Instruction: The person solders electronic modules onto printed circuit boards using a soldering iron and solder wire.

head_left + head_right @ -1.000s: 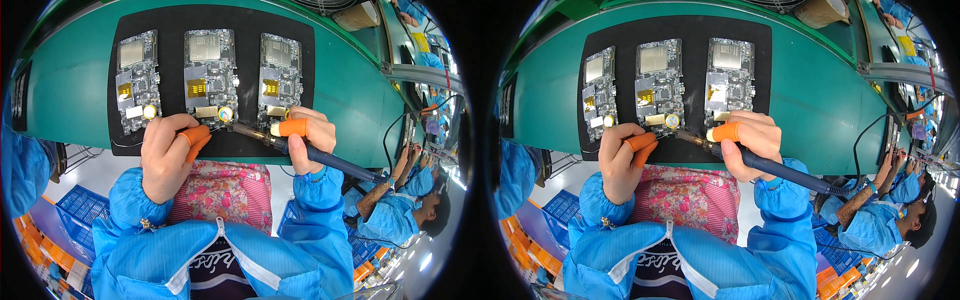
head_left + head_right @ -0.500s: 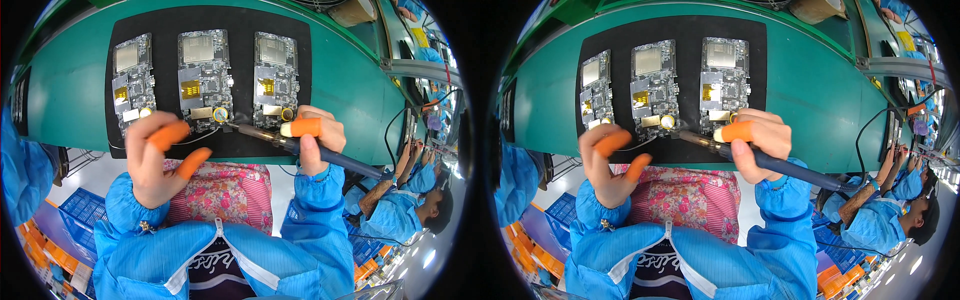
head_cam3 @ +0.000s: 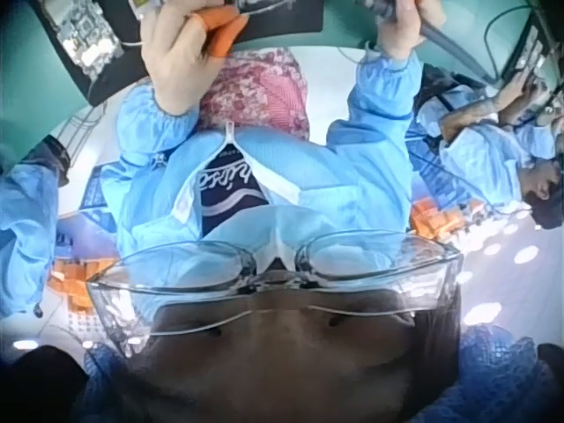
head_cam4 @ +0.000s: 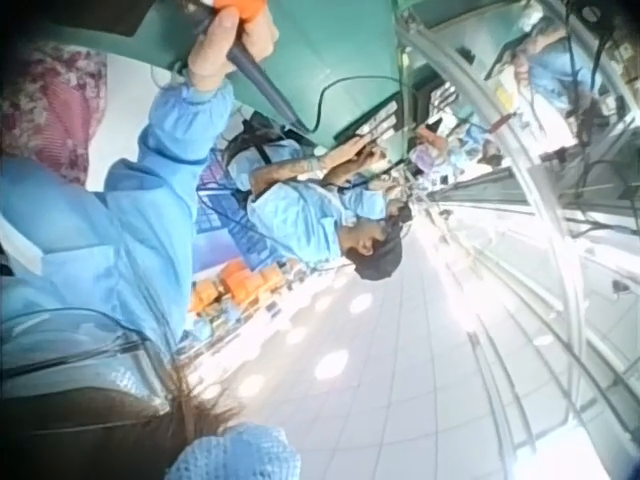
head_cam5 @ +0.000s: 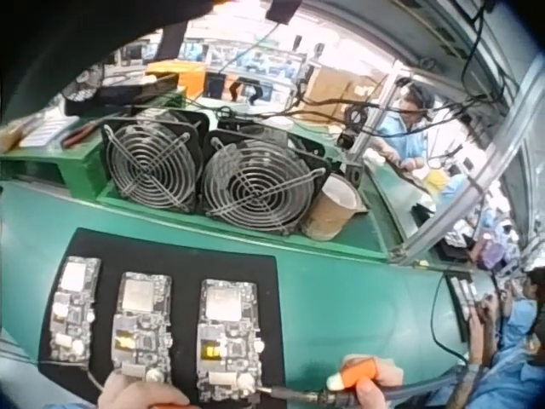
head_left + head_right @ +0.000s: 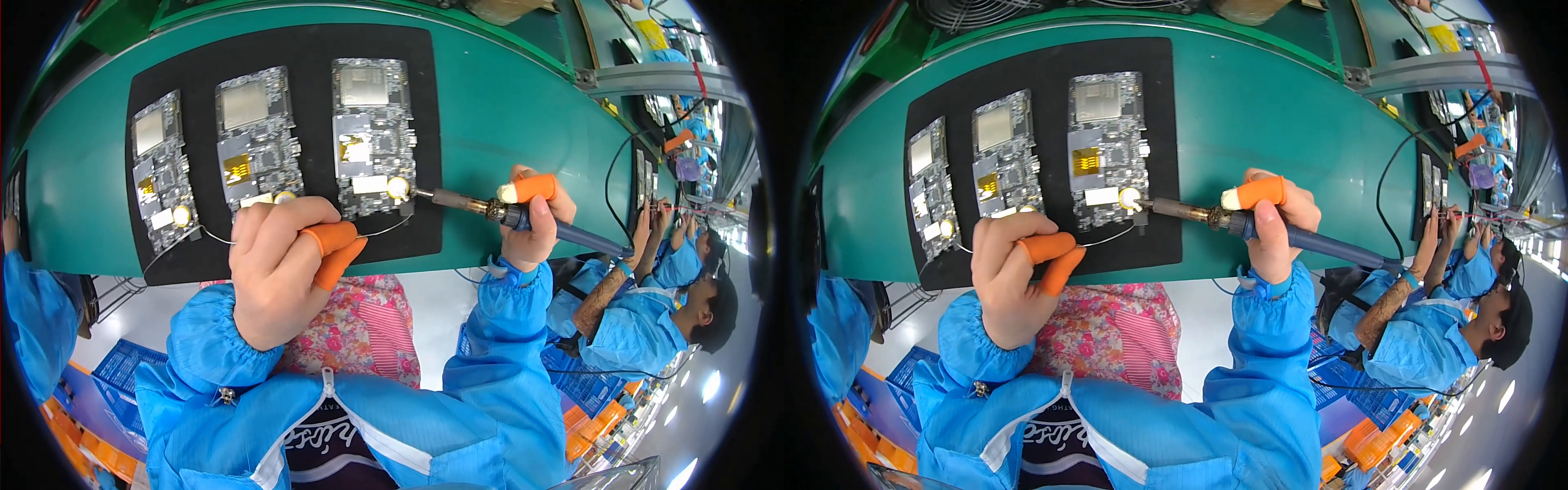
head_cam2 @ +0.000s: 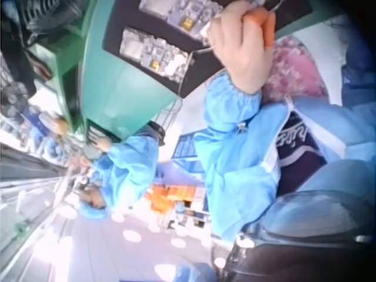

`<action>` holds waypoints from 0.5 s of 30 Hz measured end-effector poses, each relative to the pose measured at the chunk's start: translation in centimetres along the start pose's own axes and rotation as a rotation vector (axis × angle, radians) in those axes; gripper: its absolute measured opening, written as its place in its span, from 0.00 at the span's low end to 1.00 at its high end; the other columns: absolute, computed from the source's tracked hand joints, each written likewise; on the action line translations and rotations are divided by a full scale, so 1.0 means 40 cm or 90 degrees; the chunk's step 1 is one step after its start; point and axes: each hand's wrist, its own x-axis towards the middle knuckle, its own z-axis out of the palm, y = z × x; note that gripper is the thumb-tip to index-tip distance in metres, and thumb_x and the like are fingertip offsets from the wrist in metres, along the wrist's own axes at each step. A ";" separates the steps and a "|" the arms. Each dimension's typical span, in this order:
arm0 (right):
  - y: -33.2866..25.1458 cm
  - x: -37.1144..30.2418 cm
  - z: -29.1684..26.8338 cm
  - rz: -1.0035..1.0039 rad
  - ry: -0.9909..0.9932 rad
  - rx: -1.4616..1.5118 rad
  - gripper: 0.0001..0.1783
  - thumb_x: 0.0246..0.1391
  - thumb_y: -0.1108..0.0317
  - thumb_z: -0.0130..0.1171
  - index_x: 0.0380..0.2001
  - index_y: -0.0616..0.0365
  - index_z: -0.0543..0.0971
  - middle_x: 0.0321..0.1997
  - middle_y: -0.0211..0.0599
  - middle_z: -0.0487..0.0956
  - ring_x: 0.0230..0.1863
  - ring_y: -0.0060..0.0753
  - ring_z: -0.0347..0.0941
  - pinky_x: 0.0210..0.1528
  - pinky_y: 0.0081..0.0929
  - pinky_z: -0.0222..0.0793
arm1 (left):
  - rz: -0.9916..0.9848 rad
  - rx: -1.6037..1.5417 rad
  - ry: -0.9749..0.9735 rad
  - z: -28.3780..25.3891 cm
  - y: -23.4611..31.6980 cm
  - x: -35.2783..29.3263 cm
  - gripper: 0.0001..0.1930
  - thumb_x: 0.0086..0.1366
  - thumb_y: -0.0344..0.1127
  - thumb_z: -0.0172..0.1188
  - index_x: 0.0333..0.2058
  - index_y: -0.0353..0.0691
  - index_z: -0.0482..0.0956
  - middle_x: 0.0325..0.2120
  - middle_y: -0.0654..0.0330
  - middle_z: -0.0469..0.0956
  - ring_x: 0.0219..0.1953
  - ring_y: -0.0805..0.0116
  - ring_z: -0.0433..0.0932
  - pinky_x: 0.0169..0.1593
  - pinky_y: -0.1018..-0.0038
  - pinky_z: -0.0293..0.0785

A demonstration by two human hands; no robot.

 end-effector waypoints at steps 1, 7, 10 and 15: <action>0.000 -0.002 -0.006 -0.008 -0.016 -0.005 0.20 0.46 0.58 0.52 0.21 0.70 0.75 0.18 0.38 0.71 0.19 0.27 0.62 0.21 0.23 0.54 | -0.007 -0.016 -0.016 0.013 0.001 -0.001 0.13 0.37 0.22 0.68 0.26 0.36 0.76 0.31 0.58 0.73 0.31 0.63 0.72 0.31 0.71 0.67; -0.006 0.003 -0.036 -0.029 -0.121 -0.040 0.19 0.46 0.59 0.52 0.19 0.69 0.74 0.14 0.36 0.67 0.15 0.25 0.58 0.17 0.23 0.49 | -0.035 -0.061 0.006 0.059 0.004 -0.013 0.13 0.38 0.21 0.68 0.25 0.34 0.75 0.30 0.57 0.73 0.31 0.62 0.73 0.31 0.71 0.67; -0.013 0.005 -0.022 -0.028 -0.146 -0.055 0.21 0.46 0.58 0.52 0.18 0.69 0.72 0.12 0.35 0.64 0.14 0.25 0.55 0.16 0.24 0.45 | -0.028 -0.047 0.018 0.067 -0.002 -0.011 0.13 0.37 0.21 0.68 0.25 0.34 0.75 0.30 0.57 0.73 0.31 0.62 0.73 0.31 0.71 0.68; -0.017 0.020 -0.023 -0.059 -0.213 -0.066 0.14 0.45 0.64 0.52 0.20 0.68 0.74 0.11 0.34 0.64 0.13 0.26 0.57 0.15 0.24 0.47 | -0.027 -0.031 0.013 0.068 -0.004 -0.008 0.13 0.37 0.21 0.68 0.24 0.34 0.75 0.29 0.57 0.72 0.30 0.62 0.73 0.30 0.71 0.67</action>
